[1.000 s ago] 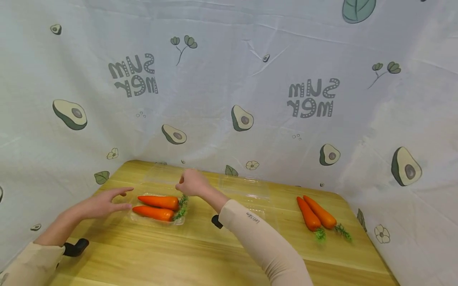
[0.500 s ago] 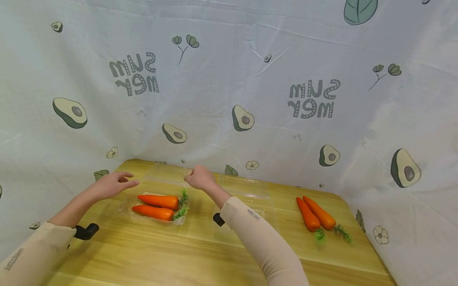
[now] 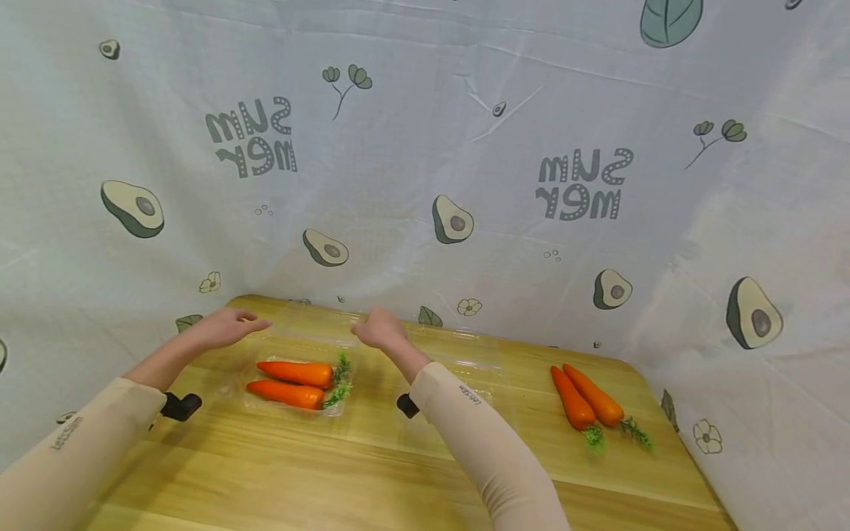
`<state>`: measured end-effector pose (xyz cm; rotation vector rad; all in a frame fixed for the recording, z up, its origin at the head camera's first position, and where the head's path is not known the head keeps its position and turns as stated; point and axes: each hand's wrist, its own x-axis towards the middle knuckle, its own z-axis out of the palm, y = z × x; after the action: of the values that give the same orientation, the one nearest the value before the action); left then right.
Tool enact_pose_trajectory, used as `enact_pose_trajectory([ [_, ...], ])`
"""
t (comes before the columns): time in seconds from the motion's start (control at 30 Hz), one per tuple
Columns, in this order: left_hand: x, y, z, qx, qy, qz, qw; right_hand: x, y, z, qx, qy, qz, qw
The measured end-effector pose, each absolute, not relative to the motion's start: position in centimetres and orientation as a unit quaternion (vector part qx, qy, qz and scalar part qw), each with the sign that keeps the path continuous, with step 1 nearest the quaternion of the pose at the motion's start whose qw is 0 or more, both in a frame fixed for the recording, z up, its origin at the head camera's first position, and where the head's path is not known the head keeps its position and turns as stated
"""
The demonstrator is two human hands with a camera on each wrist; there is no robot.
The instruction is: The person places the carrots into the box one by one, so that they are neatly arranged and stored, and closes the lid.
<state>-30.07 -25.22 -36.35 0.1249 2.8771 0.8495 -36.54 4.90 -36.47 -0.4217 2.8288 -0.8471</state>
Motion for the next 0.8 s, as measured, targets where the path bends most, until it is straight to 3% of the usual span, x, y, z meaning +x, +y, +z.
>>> enact_pose_trajectory([
  [0.57,-33.4,-24.6,-36.6,0.030,0.944,0.300,0.132,-36.9,5.8,-37.1,-0.120,0.953,-0.268,0.072],
  [0.8,-33.8,-24.9,-36.9,0.031,0.927,0.335,0.163,-36.9,5.8,-37.4,-0.110,0.950,-0.276,0.095],
])
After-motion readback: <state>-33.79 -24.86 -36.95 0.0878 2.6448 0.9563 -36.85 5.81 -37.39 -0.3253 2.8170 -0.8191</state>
